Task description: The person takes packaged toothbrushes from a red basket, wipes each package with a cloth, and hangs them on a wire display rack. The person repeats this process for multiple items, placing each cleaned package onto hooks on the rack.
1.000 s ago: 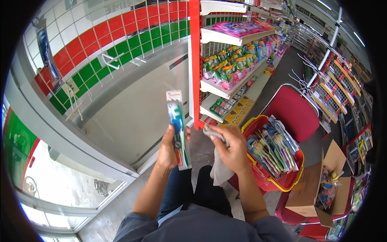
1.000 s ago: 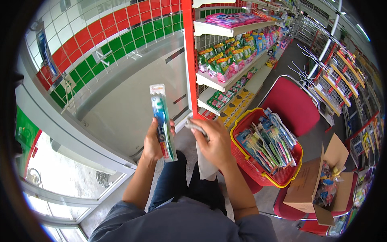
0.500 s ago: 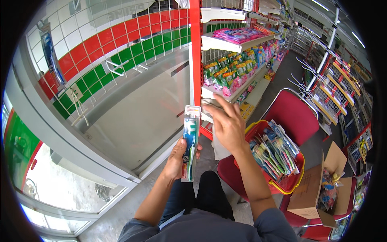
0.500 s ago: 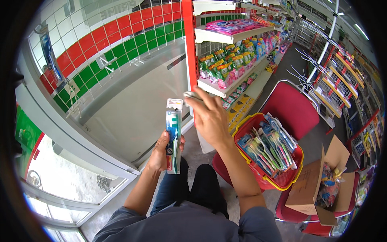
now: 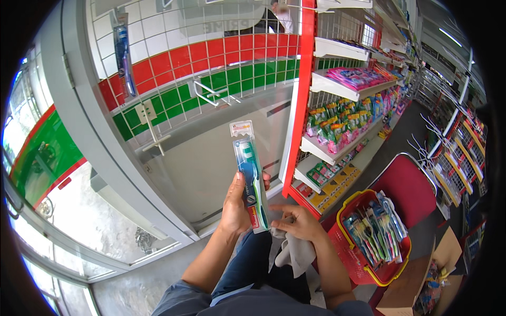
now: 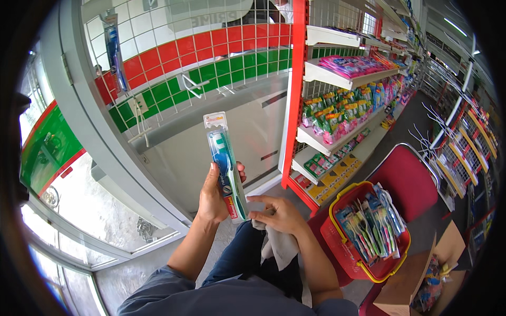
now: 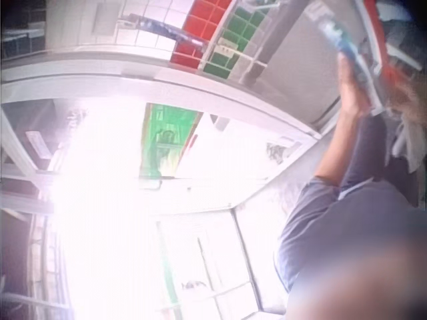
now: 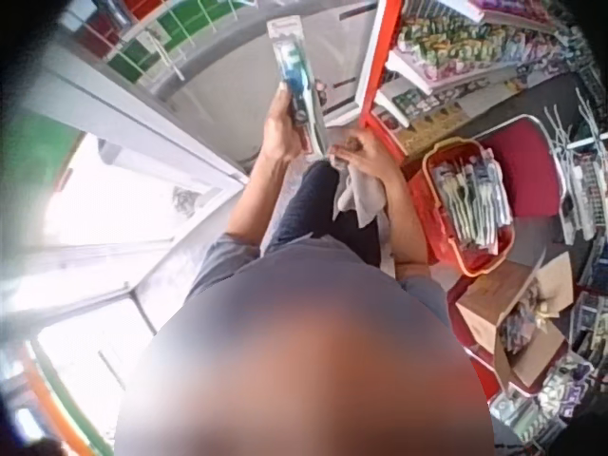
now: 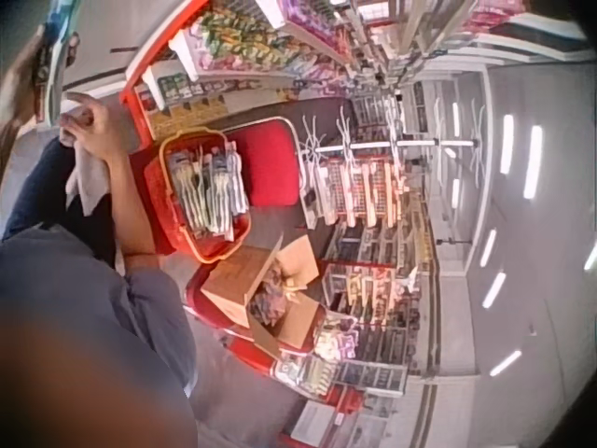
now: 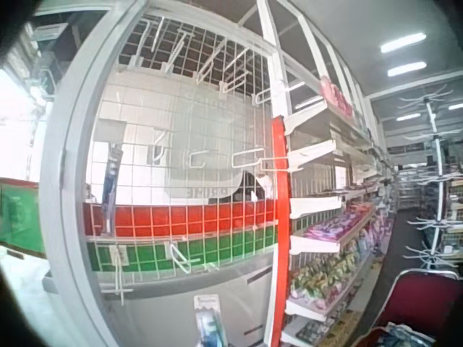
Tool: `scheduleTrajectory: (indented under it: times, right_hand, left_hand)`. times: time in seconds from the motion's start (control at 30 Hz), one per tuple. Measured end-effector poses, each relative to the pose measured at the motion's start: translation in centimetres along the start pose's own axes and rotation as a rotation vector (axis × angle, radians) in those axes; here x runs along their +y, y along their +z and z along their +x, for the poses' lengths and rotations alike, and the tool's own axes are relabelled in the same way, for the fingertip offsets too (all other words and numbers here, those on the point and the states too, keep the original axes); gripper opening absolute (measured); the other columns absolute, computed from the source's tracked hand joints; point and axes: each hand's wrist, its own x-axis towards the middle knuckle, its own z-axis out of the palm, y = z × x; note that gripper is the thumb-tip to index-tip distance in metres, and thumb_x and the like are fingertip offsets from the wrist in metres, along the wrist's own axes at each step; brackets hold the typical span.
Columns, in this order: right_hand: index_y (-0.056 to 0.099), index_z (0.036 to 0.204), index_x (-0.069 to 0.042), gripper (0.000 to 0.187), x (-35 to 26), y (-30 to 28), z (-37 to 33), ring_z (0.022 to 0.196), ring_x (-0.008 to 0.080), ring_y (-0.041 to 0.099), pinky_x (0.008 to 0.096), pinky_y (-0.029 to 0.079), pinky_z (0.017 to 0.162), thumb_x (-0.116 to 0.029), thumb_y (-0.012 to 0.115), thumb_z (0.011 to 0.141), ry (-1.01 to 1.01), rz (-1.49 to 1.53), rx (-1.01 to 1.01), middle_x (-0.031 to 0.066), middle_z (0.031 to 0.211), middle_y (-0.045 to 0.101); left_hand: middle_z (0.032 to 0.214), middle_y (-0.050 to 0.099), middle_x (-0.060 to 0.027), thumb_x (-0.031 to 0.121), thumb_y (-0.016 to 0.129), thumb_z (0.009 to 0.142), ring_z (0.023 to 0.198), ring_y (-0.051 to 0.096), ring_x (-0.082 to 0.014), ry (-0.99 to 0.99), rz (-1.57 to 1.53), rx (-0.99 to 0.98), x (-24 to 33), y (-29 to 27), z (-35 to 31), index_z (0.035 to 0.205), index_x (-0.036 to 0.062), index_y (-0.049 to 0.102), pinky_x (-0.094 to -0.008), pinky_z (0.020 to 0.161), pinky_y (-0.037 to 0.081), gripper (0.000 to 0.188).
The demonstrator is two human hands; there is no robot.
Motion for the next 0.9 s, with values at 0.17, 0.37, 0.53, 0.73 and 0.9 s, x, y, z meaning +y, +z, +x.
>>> scheduleTrajectory:
  times: [0.17,0.37,0.53,0.73,0.9]
  right_hand:
    - [0.067,0.122,-0.005,0.045,-1.7,1.8,0.9,0.063,0.0025,0.050,0.0219,0.038,0.059,-0.028,0.078,0.085,-0.037,0.219,-0.074,-0.0041,0.068,0.058]
    - [0.069,0.117,-0.004,0.043,-4.1,2.9,1.4,0.069,0.0029,0.055,0.0203,0.041,0.063,-0.022,0.082,0.080,-0.073,0.353,-0.135,-0.0026,0.075,0.065]
    - [0.071,0.110,-0.003,0.035,-5.2,3.9,1.9,0.074,0.0059,0.059,0.0215,0.043,0.064,-0.017,0.082,0.080,-0.219,0.342,-0.082,0.0019,0.083,0.070]
    - [0.076,0.093,-0.006,0.016,-5.2,3.8,2.8,0.077,0.0120,0.060,0.0273,0.047,0.071,-0.021,0.076,0.087,-0.337,0.168,-0.039,0.0033,0.080,0.067]
    - [0.067,0.084,-0.005,0.017,-6.4,3.7,4.2,0.069,0.0075,0.052,0.0263,0.043,0.066,-0.019,0.075,0.087,-0.519,0.140,0.087,0.0007,0.065,0.059]
  left_hand:
    - [0.110,0.064,-0.0096,0.045,0.037,0.105,0.099,0.058,-0.0190,0.093,0.035,0.008,2.5,0.1,-0.5,0.118,0.0068,0.054,-0.0361,0.094,0.046,0.044]
    - [0.105,0.062,-0.0078,0.047,0.036,0.104,0.096,0.057,-0.0173,0.199,0.080,0.028,4.9,0.6,-1.3,0.116,0.0080,0.055,-0.0342,0.089,0.046,0.045]
    - [0.107,0.063,-0.0080,0.046,0.036,0.105,0.095,0.057,-0.0167,0.273,0.116,0.051,6.7,1.2,-1.5,0.117,0.0078,0.055,-0.0328,0.089,0.047,0.045]
    - [0.105,0.065,-0.0071,0.045,0.039,0.104,0.092,0.059,-0.0153,0.318,0.116,0.082,9.4,1.3,-1.3,0.117,0.0083,0.055,-0.0318,0.086,0.050,0.043]
    - [0.104,0.066,-0.0066,0.045,0.038,0.105,0.091,0.060,-0.0148,0.325,0.110,0.087,12.3,0.7,-0.8,0.117,0.0079,0.057,-0.0309,0.084,0.050,0.043]
